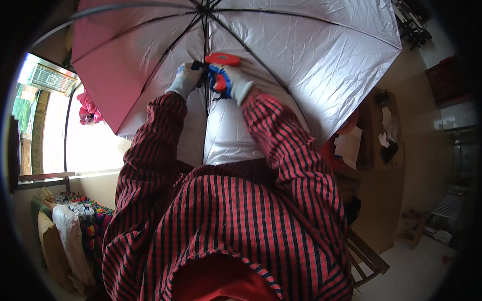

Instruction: Applying hot glue to the ribs of an umbrella and pressing the fabric cover onto them to secure it.

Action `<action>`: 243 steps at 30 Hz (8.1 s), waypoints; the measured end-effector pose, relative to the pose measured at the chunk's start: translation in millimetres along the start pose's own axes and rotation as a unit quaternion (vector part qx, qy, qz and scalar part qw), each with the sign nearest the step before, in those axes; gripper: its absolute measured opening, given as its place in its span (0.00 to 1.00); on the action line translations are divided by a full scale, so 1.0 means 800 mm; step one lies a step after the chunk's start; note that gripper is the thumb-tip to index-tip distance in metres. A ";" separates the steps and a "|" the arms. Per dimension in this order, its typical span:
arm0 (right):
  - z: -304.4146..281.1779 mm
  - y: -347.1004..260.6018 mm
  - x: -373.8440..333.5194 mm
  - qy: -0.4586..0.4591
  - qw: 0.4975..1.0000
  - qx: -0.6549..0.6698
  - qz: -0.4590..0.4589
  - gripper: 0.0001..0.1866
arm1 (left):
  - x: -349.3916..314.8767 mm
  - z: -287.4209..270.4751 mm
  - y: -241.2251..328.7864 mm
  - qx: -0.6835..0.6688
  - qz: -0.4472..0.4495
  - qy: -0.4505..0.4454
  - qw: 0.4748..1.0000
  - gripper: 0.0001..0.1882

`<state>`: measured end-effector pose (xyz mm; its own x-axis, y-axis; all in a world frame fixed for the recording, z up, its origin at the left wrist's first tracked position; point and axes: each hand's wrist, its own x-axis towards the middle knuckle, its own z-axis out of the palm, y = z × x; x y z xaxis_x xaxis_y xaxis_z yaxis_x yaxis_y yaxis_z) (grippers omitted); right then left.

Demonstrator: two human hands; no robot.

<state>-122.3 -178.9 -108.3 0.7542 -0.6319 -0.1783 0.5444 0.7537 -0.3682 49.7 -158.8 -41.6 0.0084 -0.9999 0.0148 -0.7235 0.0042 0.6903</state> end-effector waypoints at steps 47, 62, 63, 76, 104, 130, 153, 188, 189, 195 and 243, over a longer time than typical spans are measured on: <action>0.007 0.168 -0.132 0.013 0.997 -0.054 0.049 0.11 | -0.043 0.017 -0.028 -0.015 -0.202 -0.232 0.951 0.10; 0.003 0.166 -0.097 0.089 0.990 0.078 0.078 0.12 | -0.044 -0.013 0.001 0.189 -0.035 -0.123 0.974 0.15; 0.011 0.156 -0.099 0.102 0.990 0.077 0.063 0.12 | -0.036 -0.018 0.004 0.244 -0.046 -0.107 0.963 0.17; 0.029 0.066 -0.100 0.219 0.864 -0.338 -0.301 0.12 | 0.024 -0.153 -0.084 0.421 -0.117 0.042 0.898 0.18; 0.004 0.068 -0.096 0.182 0.888 -0.295 -0.301 0.12 | -0.072 0.012 -0.068 0.169 0.091 -0.081 0.978 0.21; 0.052 0.057 -0.025 0.229 0.911 -0.233 -0.253 0.10 | 0.001 0.010 -0.021 0.059 -0.014 0.055 0.997 0.14; 0.005 0.019 0.037 0.097 0.972 -0.196 -0.087 0.09 | 0.004 0.009 -0.023 0.005 -0.045 -0.013 0.999 0.13; 0.015 0.019 -0.023 0.144 0.877 -0.427 -0.166 0.11 | 0.005 0.013 -0.038 -0.171 -0.076 0.026 0.982 0.08; 0.013 0.019 -0.013 0.107 0.868 -0.450 -0.182 0.09 | 0.004 0.015 -0.039 -0.164 -0.082 0.039 0.982 0.08; -0.007 0.022 0.005 0.104 0.945 -0.288 -0.113 0.08 | 0.011 0.014 -0.046 -0.128 -0.054 0.022 0.990 0.09; 0.002 0.195 -0.092 0.282 0.953 -0.058 -0.100 0.06 | -0.025 0.018 -0.046 0.050 -0.115 -0.111 0.986 0.19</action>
<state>-92.1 -14.7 -151.1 0.3051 -0.7821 -0.5433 0.5885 0.6034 -0.5381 65.7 -139.4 -77.7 0.0380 -0.9531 -0.3002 -0.7841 -0.2146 0.5823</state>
